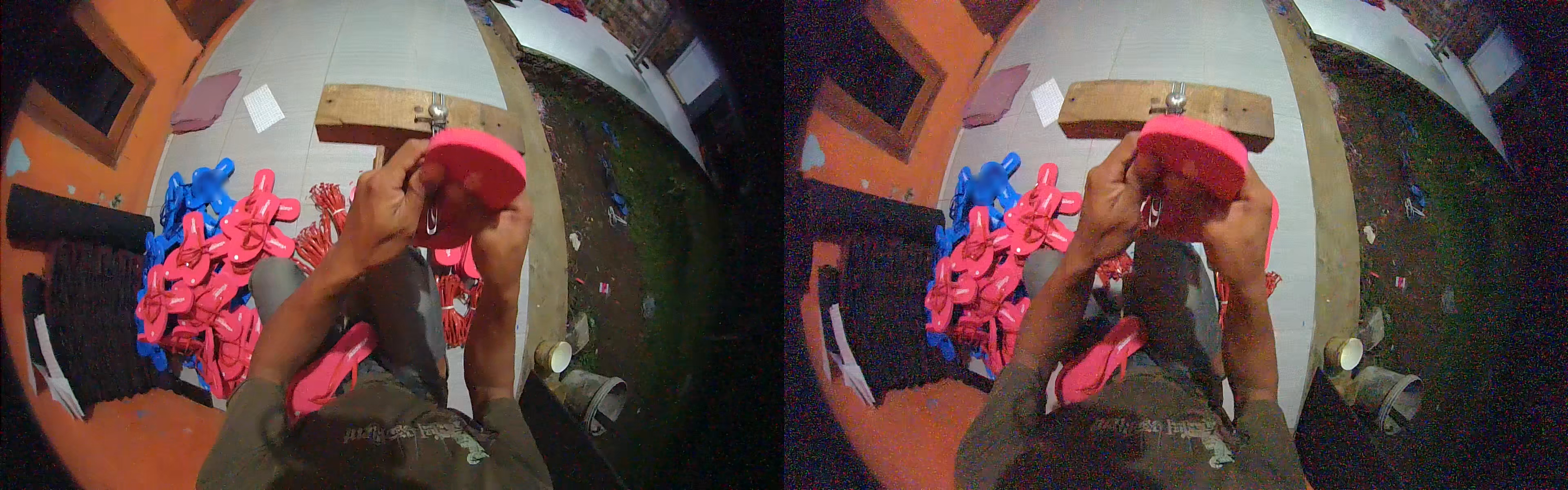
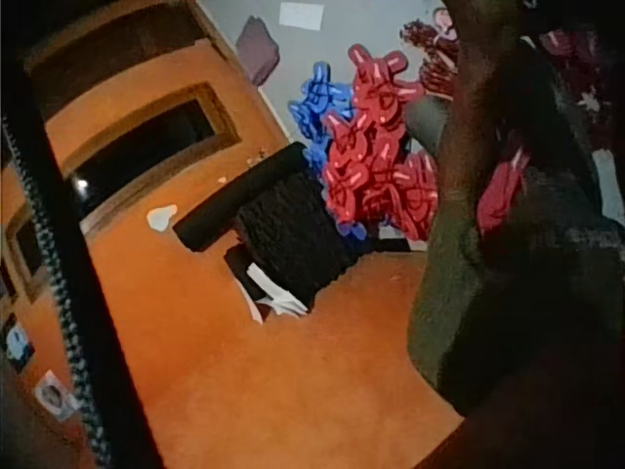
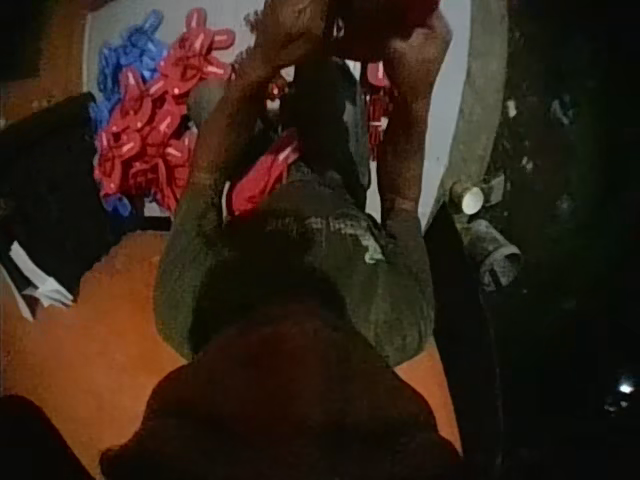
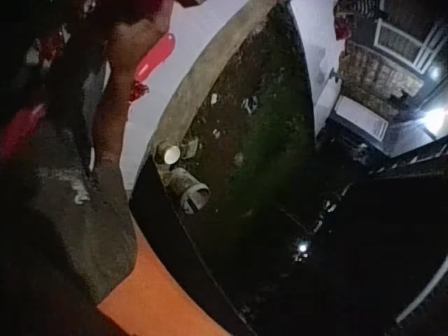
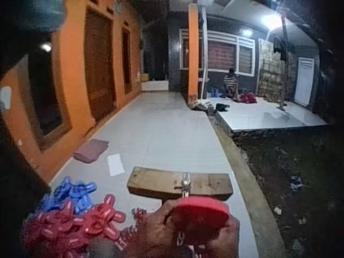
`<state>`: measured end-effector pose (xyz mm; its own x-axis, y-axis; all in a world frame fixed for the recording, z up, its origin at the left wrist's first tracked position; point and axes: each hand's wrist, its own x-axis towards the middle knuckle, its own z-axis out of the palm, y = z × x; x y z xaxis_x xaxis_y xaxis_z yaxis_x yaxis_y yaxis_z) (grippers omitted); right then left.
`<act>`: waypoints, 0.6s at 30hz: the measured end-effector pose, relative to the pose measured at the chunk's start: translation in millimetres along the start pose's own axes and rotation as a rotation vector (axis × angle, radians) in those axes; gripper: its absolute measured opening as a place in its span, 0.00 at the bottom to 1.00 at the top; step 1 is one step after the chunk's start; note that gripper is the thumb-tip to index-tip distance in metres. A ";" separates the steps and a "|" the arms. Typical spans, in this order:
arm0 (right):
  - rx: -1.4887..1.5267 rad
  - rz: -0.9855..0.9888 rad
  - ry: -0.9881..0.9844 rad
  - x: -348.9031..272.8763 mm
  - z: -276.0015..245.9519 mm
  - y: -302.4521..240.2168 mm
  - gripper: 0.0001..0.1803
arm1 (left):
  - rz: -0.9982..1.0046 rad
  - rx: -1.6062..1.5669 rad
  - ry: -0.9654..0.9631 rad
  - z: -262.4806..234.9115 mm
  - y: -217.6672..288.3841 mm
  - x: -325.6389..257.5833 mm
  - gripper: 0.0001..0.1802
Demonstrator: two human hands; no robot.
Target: The person assembles flip-flops by using a wooden jig to pull the rubber straps through the holes in the soles.
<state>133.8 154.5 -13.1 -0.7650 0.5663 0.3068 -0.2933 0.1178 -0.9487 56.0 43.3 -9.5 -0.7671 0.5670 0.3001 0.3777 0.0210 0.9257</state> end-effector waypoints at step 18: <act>-0.505 -0.223 -0.047 -79.4 -7.5 3.5 0.14 | 0.100 -0.132 0.013 -1.2 -13.3 -65.8 0.16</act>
<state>197.7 116.0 -41.4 -0.7437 0.4472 0.4969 -0.1488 0.6139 -0.7752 100.8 4.7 -41.2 -0.7361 0.5505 0.3939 0.3812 -0.1438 0.9132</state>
